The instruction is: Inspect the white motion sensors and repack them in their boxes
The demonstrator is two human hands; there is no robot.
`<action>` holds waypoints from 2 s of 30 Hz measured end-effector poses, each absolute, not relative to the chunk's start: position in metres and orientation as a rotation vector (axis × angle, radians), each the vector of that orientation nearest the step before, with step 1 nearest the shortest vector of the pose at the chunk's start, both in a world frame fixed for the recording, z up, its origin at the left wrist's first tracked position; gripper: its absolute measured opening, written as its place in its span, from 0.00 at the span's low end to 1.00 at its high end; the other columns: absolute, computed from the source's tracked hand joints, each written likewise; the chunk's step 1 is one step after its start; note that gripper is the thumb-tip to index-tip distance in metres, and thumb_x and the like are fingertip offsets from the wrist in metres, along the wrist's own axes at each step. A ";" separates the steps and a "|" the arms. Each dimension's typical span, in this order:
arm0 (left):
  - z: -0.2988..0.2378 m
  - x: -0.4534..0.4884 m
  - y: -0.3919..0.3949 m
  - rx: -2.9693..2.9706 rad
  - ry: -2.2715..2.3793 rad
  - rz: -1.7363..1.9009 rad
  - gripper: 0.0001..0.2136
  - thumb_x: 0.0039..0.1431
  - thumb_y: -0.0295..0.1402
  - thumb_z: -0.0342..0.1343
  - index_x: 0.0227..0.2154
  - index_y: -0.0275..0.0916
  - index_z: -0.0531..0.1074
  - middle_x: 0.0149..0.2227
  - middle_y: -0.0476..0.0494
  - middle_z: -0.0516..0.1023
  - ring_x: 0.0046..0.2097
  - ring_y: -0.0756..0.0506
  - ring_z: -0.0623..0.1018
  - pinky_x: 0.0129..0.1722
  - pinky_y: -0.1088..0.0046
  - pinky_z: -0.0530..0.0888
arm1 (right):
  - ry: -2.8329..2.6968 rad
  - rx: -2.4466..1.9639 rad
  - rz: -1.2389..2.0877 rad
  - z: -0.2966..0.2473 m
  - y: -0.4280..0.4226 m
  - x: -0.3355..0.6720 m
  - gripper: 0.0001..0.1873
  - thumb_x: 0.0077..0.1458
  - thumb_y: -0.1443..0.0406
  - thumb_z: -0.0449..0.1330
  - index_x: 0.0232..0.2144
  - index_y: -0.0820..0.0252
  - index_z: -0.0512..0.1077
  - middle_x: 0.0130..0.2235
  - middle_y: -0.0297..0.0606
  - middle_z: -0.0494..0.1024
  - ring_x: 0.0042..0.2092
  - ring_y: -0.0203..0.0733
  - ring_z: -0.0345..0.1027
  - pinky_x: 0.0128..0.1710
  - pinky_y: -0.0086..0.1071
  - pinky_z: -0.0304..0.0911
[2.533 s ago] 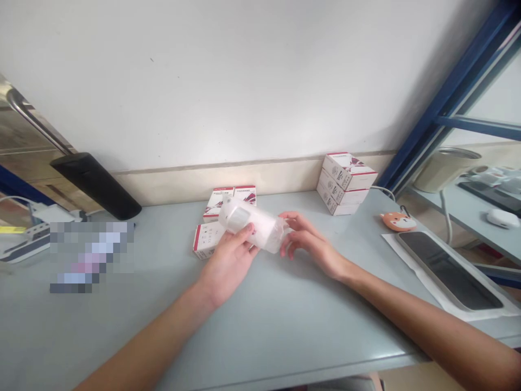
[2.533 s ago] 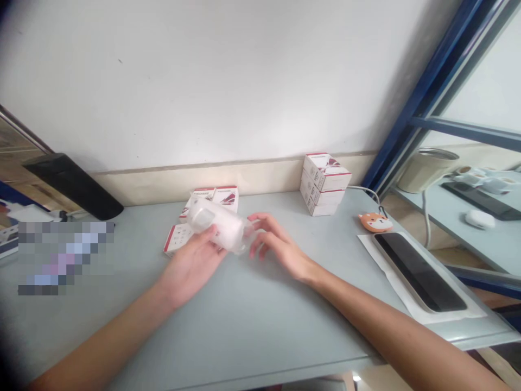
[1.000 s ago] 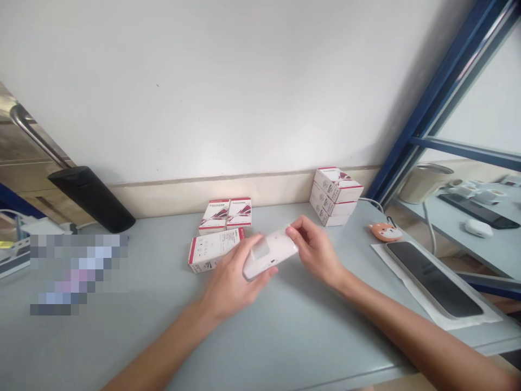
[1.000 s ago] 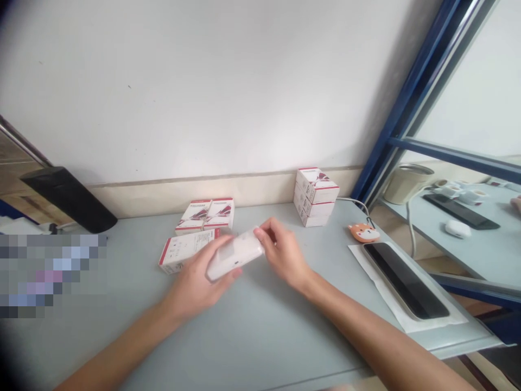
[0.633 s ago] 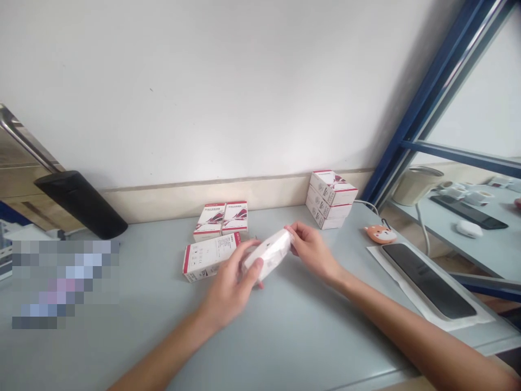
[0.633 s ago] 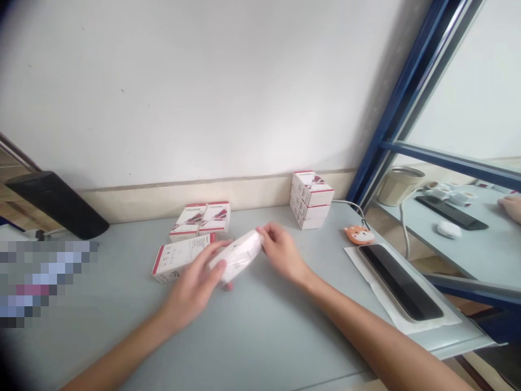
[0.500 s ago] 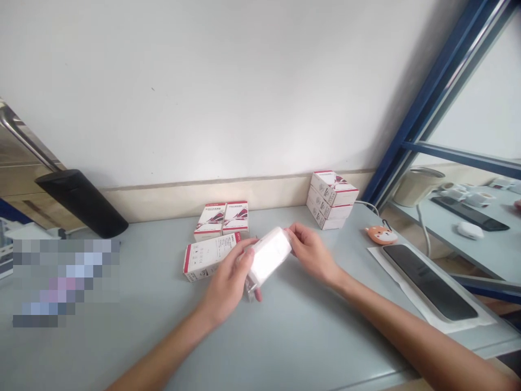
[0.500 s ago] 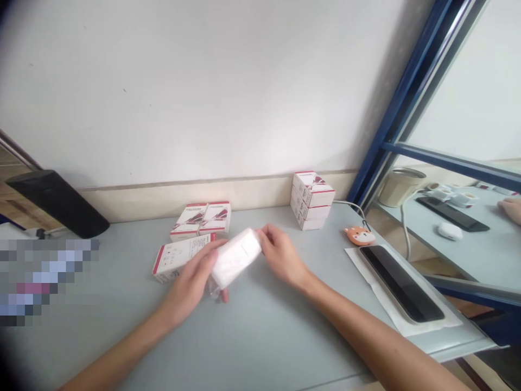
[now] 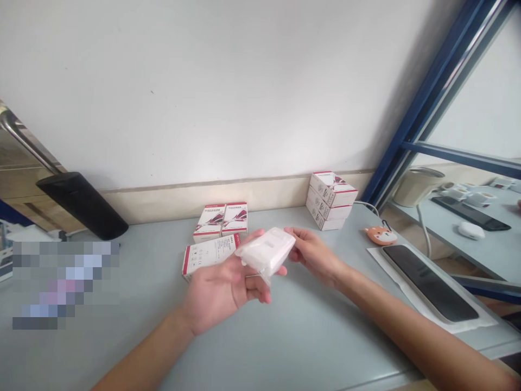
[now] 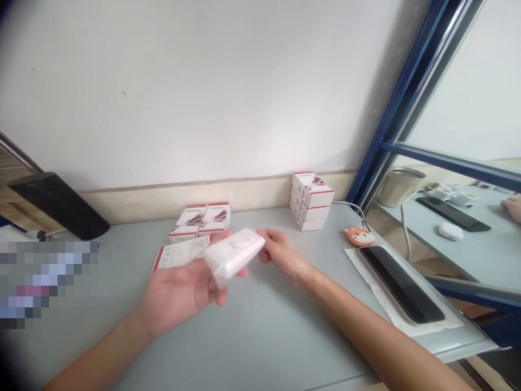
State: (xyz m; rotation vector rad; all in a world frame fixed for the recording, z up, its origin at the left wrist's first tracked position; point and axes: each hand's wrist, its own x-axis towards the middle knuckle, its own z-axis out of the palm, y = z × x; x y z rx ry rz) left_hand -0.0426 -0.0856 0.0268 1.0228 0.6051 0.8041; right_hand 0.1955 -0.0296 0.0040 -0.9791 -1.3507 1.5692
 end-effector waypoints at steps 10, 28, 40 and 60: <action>0.020 -0.031 -0.085 1.320 0.956 0.947 0.26 0.64 0.51 0.63 0.57 0.42 0.67 0.37 0.45 0.80 0.29 0.46 0.81 0.37 0.64 0.73 | -1.339 -1.052 1.296 0.003 -0.036 0.186 0.28 0.64 0.41 0.57 0.27 0.55 0.60 0.22 0.27 0.63 0.27 0.35 0.53 0.30 0.32 0.49; 0.033 -0.039 -0.083 0.977 0.829 0.896 0.28 0.72 0.58 0.43 0.47 0.40 0.75 0.27 0.48 0.76 0.22 0.50 0.71 0.27 0.72 0.68 | -1.433 -0.744 1.737 0.027 -0.050 0.194 0.27 0.66 0.42 0.58 0.57 0.46 0.60 0.35 0.31 0.75 0.30 0.39 0.72 0.30 0.34 0.70; 0.044 -0.083 -0.064 2.199 1.623 0.823 0.21 0.67 0.53 0.55 0.57 0.51 0.74 0.58 0.41 0.76 0.60 0.34 0.72 0.59 0.52 0.69 | -1.252 -0.784 1.630 0.022 -0.036 0.192 0.22 0.65 0.46 0.61 0.44 0.58 0.75 0.38 0.41 0.80 0.37 0.40 0.73 0.36 0.35 0.72; 0.010 -0.038 -0.098 2.830 1.780 0.817 0.25 0.62 0.33 0.60 0.62 0.55 0.71 0.52 0.37 0.68 0.44 0.38 0.78 0.32 0.68 0.74 | -1.445 -0.840 1.156 0.016 -0.059 0.181 0.18 0.67 0.52 0.62 0.47 0.49 0.57 0.47 0.39 0.83 0.43 0.43 0.76 0.40 0.37 0.68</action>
